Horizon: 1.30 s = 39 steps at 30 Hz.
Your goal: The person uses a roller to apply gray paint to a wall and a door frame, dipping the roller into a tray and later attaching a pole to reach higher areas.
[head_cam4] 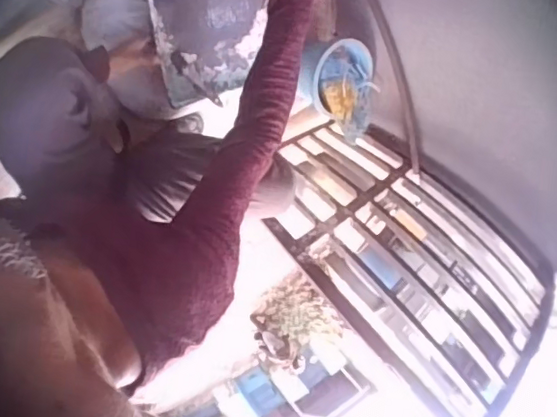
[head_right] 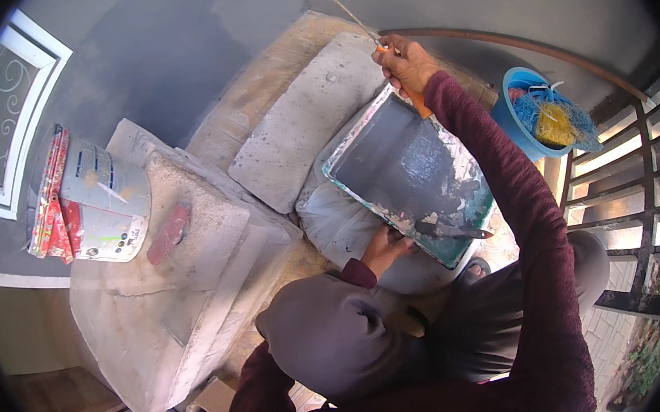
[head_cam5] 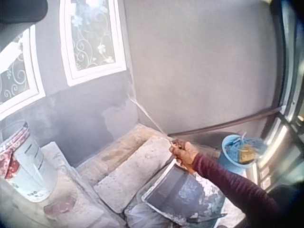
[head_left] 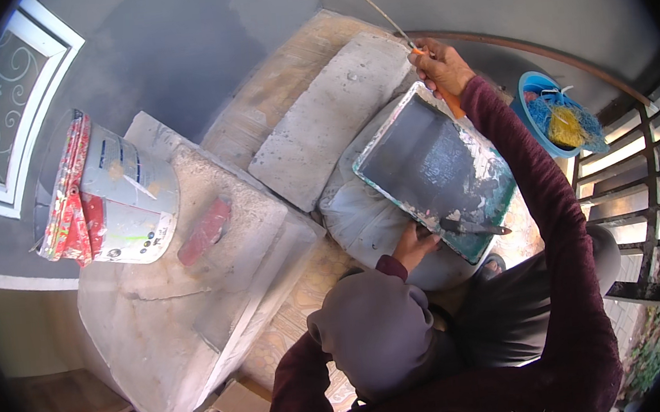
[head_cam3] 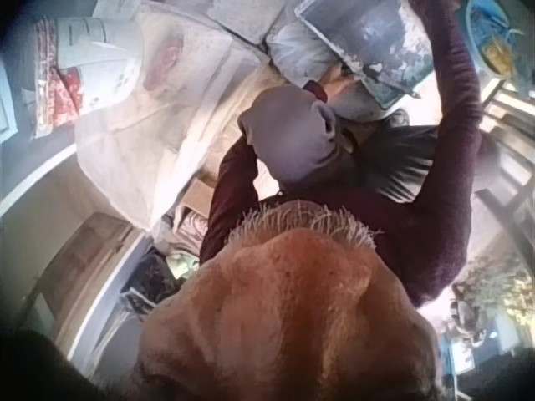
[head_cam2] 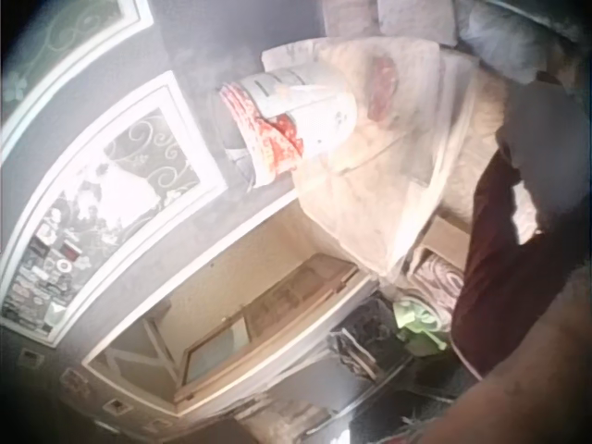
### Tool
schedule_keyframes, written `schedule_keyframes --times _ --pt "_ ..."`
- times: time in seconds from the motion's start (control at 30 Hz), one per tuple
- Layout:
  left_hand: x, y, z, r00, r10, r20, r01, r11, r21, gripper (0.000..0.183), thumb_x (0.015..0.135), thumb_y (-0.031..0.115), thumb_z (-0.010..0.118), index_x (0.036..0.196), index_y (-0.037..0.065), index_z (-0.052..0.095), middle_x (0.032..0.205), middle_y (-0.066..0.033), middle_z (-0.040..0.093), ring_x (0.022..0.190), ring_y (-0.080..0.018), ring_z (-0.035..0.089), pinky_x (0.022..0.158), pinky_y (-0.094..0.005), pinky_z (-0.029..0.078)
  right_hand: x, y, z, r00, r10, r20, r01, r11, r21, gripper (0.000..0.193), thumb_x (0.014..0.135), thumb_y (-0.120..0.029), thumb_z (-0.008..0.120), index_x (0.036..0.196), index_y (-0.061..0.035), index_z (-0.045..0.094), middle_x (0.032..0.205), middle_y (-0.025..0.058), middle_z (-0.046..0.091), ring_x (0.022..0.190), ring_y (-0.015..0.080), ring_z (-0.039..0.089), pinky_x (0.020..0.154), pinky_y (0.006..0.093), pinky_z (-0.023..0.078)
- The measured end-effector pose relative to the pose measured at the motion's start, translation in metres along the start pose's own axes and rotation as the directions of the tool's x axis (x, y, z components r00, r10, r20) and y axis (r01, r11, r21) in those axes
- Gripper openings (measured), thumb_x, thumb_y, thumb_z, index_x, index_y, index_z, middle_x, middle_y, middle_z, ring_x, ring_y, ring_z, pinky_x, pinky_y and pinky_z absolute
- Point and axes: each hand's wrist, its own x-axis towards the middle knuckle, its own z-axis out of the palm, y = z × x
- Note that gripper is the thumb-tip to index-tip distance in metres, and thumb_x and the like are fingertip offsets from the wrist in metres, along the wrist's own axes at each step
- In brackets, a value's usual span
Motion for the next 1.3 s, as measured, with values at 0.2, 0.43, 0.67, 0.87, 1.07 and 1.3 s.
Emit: schedule_keyframes --times 0.2,0.43,0.67,0.87,1.07,1.3 --pt "-0.046 0.077 -0.065 0.946 -0.281 0.161 0.186 0.879 0.439 0.046 0.096 0.021 0.053 0.133 0.0 0.036 0.112 -0.0134 0.058 0.099 -0.0209 0.062 0.077 -0.0338 0.054 0.019 0.02 0.029 1.0 0.03 0.005 -0.03 0.999 0.041 0.057 0.089 -0.021 0.057 0.143 -0.0159 0.038 0.068 0.0006 0.05 0.046 0.0082 0.045 0.037 0.0259 0.039" --pt "-0.118 0.318 0.047 0.825 0.557 0.097 -0.491 0.619 0.613 0.032 0.097 0.014 0.048 0.126 0.0 0.05 0.115 -0.0133 0.06 0.111 -0.022 0.058 0.09 -0.0318 0.048 0.071 0.043 0.077 0.988 0.137 -0.07 -0.128 0.985 0.113 0.059 0.09 -0.018 0.054 0.145 -0.0199 0.034 0.071 0.0041 0.054 0.049 0.012 0.05 0.039 0.0304 0.043" --pt "-0.013 0.331 0.158 0.531 0.811 0.247 -0.843 0.474 0.256 0.032 0.092 0.001 0.052 0.124 -0.004 0.048 0.117 -0.0156 0.057 0.109 -0.0224 0.059 0.094 -0.0319 0.045 0.13 0.053 0.16 0.922 0.226 -0.314 -0.199 0.973 0.114 0.056 0.09 -0.027 0.054 0.139 -0.0102 0.036 0.074 0.0082 0.055 0.051 0.0158 0.053 0.04 0.0336 0.044" --pt "0.048 0.29 0.107 0.707 0.706 -0.046 -0.695 0.706 0.137 0.028 0.096 0.006 0.047 0.122 -0.002 0.048 0.113 -0.0124 0.058 0.1 -0.0193 0.06 0.088 -0.0282 0.045 0.162 0.063 0.149 0.935 0.142 -0.325 -0.121 0.989 0.082 0.048 0.09 -0.028 0.054 0.133 -0.0089 0.045 0.079 0.0095 0.059 0.051 0.0178 0.056 0.04 0.034 0.046" --pt "0.04 0.315 0.101 0.62 0.784 0.044 -0.78 0.608 0.147 0.026 0.094 0.004 0.05 0.119 -0.002 0.05 0.11 -0.0127 0.059 0.099 -0.0185 0.06 0.088 -0.0296 0.046 0.181 0.087 0.193 0.922 0.24 -0.302 -0.167 0.954 0.248 0.048 0.09 -0.025 0.055 0.135 -0.0125 0.045 0.082 0.0061 0.06 0.051 0.0172 0.056 0.04 0.0335 0.047" --pt "0.015 0.331 0.089 0.554 0.826 0.106 -0.82 0.52 0.237 0.024 0.09 0.0 0.053 0.114 -0.003 0.053 0.106 -0.012 0.059 0.096 -0.0176 0.059 0.085 -0.0294 0.046 0.199 0.098 0.216 0.903 0.277 -0.328 -0.176 0.936 0.305 0.046 0.091 -0.024 0.054 0.136 -0.0193 0.046 0.064 0.0019 0.048 0.045 0.0122 0.045 0.037 0.0304 0.037"
